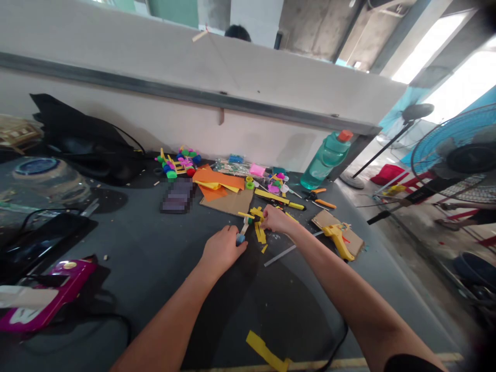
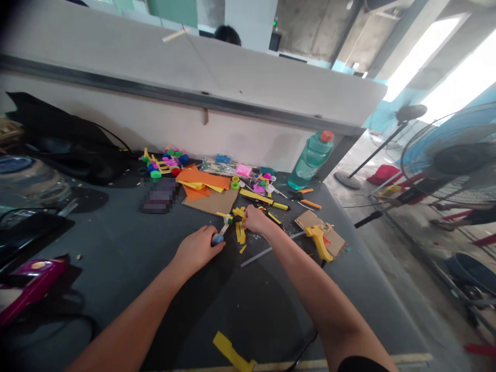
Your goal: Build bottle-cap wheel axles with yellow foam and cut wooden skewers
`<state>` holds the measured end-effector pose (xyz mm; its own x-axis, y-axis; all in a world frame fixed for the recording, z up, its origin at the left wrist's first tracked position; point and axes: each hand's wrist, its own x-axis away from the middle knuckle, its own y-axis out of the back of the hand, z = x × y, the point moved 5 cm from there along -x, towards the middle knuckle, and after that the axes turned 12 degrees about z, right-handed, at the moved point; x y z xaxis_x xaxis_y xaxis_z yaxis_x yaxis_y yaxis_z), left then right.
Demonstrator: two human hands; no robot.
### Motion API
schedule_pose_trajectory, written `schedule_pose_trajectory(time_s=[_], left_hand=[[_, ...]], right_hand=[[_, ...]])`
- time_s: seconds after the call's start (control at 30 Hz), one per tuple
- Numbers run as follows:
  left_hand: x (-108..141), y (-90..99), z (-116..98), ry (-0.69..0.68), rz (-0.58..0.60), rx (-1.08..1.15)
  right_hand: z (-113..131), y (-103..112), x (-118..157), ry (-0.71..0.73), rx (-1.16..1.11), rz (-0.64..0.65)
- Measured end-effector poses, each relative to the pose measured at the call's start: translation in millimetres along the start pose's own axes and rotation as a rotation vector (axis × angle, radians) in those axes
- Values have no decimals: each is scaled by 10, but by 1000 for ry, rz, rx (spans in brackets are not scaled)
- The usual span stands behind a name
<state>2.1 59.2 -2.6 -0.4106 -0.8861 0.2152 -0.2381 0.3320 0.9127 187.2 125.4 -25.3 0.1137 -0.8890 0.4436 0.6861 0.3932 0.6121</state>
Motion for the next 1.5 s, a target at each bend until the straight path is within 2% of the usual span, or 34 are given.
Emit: schedule_pose_trajectory(time_s=[0.13, 0.33, 0.47, 0.6, 0.67, 0.73, 0.8, 0.87, 0.97, 1.1, 1.2, 1.4, 1.5], left_hand=[[18, 14, -6, -4, -10, 11], [36, 42, -30, -62, -18, 72], [-10, 72, 63, -56, -19, 170], [-98, 137, 266, 7, -192, 328], [-157, 138, 316, -33, -259, 397], [-222, 127, 290, -129, -286, 380], [-290, 104, 223, -223, -263, 348], [-360, 83, 145, -308, -189, 350], [-451, 88, 51, -391, -66, 368], [-509, 119, -39, -487, 42, 417], [-507, 88, -65, -494, 89, 451], [-375, 79, -28, -401, 37, 506], [-287, 108, -30, -433, 78, 548]], right_hand=[[-3, 41, 91, 60, -102, -3], [31, 112, 400, 197, -286, -51], [31, 64, 541, 251, -435, -70], [-2, 15, 628, 319, -632, -84], [-11, -19, 658, 356, -720, -62], [-8, -53, 679, 385, -786, -24], [0, -74, 693, 407, -846, 11], [2, -75, 701, 423, -910, 29], [-14, -57, 704, 444, -970, 30], [-48, -48, 691, 462, -962, 24], [-77, -51, 668, 451, -940, 2], [-109, -19, 654, 415, -868, -58], [-94, -5, 683, 415, -843, -70]])
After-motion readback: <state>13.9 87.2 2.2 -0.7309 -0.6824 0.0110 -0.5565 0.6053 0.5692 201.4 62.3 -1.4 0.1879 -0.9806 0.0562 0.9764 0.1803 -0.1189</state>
